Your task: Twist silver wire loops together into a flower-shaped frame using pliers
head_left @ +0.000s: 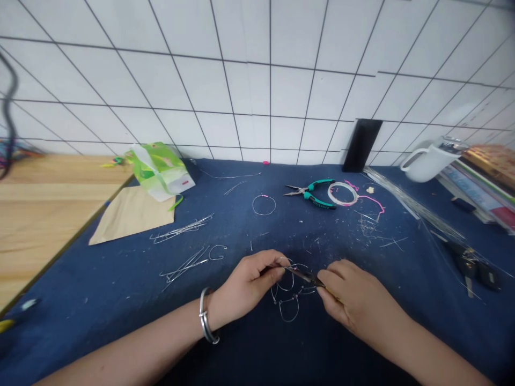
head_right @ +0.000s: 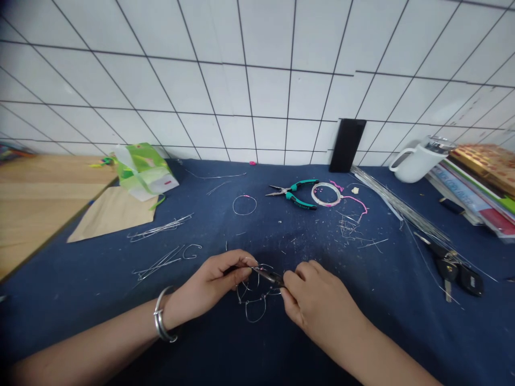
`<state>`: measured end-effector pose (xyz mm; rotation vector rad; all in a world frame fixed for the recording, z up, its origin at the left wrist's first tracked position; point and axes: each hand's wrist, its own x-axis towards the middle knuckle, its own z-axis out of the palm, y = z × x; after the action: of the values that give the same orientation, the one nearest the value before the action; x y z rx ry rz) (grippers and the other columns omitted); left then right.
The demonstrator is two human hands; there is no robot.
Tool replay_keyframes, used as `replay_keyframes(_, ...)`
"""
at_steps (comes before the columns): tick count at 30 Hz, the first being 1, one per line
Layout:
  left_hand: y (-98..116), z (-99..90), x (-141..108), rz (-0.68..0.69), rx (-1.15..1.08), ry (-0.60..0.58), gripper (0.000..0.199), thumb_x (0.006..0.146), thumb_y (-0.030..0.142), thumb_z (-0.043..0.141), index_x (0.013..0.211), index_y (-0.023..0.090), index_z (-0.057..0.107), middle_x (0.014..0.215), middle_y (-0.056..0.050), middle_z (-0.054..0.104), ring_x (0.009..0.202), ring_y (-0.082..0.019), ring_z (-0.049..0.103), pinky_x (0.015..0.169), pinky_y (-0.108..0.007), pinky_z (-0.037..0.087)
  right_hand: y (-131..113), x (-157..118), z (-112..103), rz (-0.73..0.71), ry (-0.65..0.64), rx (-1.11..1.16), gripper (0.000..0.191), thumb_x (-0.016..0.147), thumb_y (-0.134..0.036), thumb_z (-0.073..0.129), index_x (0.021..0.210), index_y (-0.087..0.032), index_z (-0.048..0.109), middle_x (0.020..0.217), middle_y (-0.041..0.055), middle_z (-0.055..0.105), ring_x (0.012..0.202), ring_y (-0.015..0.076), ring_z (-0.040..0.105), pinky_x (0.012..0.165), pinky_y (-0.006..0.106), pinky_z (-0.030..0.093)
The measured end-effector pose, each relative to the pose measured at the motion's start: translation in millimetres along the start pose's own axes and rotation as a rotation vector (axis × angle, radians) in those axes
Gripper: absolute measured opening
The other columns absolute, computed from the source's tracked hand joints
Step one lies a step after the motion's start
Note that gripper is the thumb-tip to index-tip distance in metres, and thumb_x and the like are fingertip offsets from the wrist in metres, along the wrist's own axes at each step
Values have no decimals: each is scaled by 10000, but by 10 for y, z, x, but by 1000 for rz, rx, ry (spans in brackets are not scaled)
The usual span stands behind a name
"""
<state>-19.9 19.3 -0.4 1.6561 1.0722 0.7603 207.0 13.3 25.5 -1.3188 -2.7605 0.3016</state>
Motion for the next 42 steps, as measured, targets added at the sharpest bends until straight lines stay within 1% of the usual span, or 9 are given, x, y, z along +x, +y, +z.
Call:
replay_keyframes(6,17,-33,8,21,0,-61,155,868,183,437,886,177,591,777,-1,549,689,-110,482,615,-226,397,8,-19,-106,7,-110,164,106,849,-232,433,868,-196,531,801,33,519,755,168,484,667,321,421)
replay_keyframes(11,-41,-60,23,-59,-124,-60,160,866,218,446,926,175,589,778,-5,536,654,-106,475,583,-226,419,97,-108,-250,24,-159,256,117,811,-282,520,912,-222,518,882,29,536,785,165,502,681,319,431)
replay_keyframes(15,-70,-71,31,-110,-287,-65,147,847,222,478,930,166,585,725,6,506,621,-101,462,560,-224,426,262,-113,-312,24,-38,237,143,811,-291,513,937,-223,507,926,45,538,828,171,510,707,317,441)
replay_keyframes(17,-70,-70,29,-123,-374,-70,137,841,225,493,926,161,580,709,13,496,607,-95,460,565,-226,430,331,-74,-271,30,68,173,140,812,-273,501,938,-211,502,938,57,534,858,183,503,734,339,436)
replay_keyframes(19,-65,-65,26,-127,-429,-77,126,835,230,507,911,156,576,698,16,494,594,-89,459,573,-230,431,361,-22,-187,20,137,107,152,799,-256,513,941,-201,510,935,65,534,882,198,495,760,365,429)
replay_keyframes(23,-54,-52,17,-119,-470,-101,98,832,231,515,848,148,564,687,15,495,599,-93,468,587,-236,426,304,54,-13,-57,139,128,165,774,-236,541,931,-190,518,926,67,528,869,198,484,744,361,431)
replay_keyframes(26,-50,-51,16,-115,-494,-128,96,834,232,516,839,145,555,690,12,500,602,-95,472,585,-237,421,239,71,48,-96,132,144,177,779,-235,537,944,-179,512,942,72,513,872,197,466,756,369,421)
replay_keyframes(34,-41,-47,17,-107,-490,-147,80,835,213,513,828,142,549,699,10,502,622,-99,482,601,-245,411,196,90,83,-157,198,176,169,797,-234,512,954,-170,512,921,75,510,850,188,464,740,358,420)
replay_keyframes(42,-57,-14,0,-112,-540,-147,63,831,205,523,834,147,550,699,11,512,626,-97,481,608,-240,409,184,80,119,-178,250,111,143,802,-238,504,924,-166,520,900,74,511,838,190,460,733,359,419)
